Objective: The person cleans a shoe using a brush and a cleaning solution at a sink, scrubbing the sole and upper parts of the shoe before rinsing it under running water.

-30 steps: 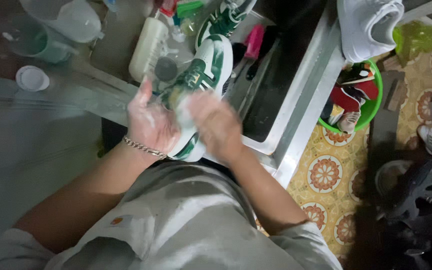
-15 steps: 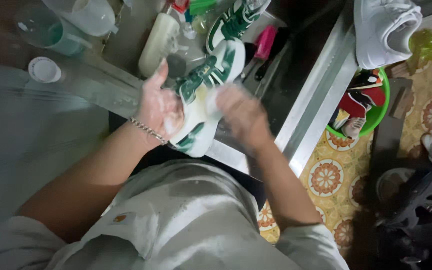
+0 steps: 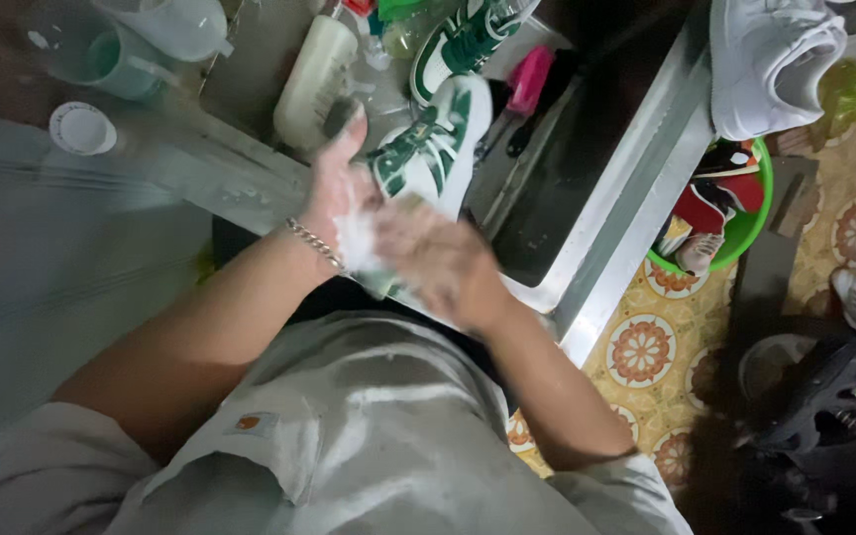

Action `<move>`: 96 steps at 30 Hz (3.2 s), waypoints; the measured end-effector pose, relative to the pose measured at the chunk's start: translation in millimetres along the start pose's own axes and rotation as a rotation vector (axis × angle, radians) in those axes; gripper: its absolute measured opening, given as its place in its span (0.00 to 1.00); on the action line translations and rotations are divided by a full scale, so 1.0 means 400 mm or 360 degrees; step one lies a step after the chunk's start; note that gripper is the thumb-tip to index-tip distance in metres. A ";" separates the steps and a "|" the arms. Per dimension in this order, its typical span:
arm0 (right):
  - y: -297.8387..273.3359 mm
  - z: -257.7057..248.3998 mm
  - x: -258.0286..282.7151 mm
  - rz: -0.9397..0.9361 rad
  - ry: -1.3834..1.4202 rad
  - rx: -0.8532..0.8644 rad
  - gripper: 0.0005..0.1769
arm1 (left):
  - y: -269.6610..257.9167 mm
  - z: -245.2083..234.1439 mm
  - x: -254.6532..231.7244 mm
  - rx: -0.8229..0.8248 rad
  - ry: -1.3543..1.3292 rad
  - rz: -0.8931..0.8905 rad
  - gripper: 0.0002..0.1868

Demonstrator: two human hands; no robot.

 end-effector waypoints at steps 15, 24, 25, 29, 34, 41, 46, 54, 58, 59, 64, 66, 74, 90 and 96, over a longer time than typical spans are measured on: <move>-0.182 -0.039 0.065 0.0174 0.0363 -0.0618 0.26 | -0.034 -0.009 0.101 0.0204 0.3469 0.1167 0.42; -0.209 -0.076 0.116 -0.0126 -0.0113 -0.0487 0.21 | -0.027 -0.013 0.138 0.0202 0.3500 0.1085 0.47; -0.213 -0.073 0.128 -0.0127 -0.0116 -0.0490 0.21 | -0.022 -0.031 0.140 0.0206 0.3504 0.1086 0.47; -0.230 0.004 0.234 -0.0126 -0.0068 -0.0287 0.18 | 0.009 -0.053 0.124 0.0115 0.3329 0.0922 0.47; -0.205 -0.024 0.042 0.0306 -0.0166 -0.0242 0.14 | -0.024 -0.038 0.130 0.0174 0.3395 0.0904 0.52; -0.193 0.063 -0.081 0.0967 0.0935 -0.0785 0.42 | -0.041 -0.030 0.204 0.0121 0.3660 0.1403 0.43; -0.151 0.166 -0.078 0.0883 0.1655 -0.0995 0.39 | -0.094 0.057 0.220 0.0254 0.3863 0.2269 0.21; -0.152 0.238 -0.165 0.0787 0.1180 -0.0784 0.42 | -0.037 0.029 0.020 -0.0796 0.0854 0.0663 0.73; -0.162 0.287 -0.183 0.0746 0.1011 -0.0702 0.43 | 0.072 -0.108 -0.035 -0.0679 0.0753 0.0576 0.65; -0.158 0.301 -0.188 0.0719 0.0936 -0.0658 0.44 | 0.105 -0.142 -0.057 -0.0604 0.0674 0.0522 0.58; 0.033 0.128 -0.156 0.0199 0.0404 -0.0570 0.33 | 0.243 -0.314 -0.127 -0.0430 0.0404 0.0386 0.40; 0.026 0.134 -0.225 0.0221 0.0235 -0.0432 0.38 | 0.309 -0.359 -0.133 -0.0312 0.0231 0.0300 0.29; -0.378 0.445 -0.892 0.1432 -0.0484 0.0856 0.40 | 0.342 -0.366 -0.112 -0.0180 0.0021 0.0382 0.16; -0.369 0.322 -0.809 0.1754 -0.0354 0.0990 0.39 | 0.304 -0.293 -0.256 -0.0070 -0.0069 0.1183 0.28; -0.081 0.126 -0.288 0.1437 0.0297 0.0326 0.33 | 0.303 -0.337 -0.345 -0.0155 0.0092 0.1412 0.28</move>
Point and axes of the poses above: each hand's wrist, its own y-axis towards the middle knuckle, its own z-axis out of the palm, x = y × z, the point moved 9 cm from there along y, towards the middle knuckle, and after that the axes turned 11 degrees about -z, right-handed, at the moved point
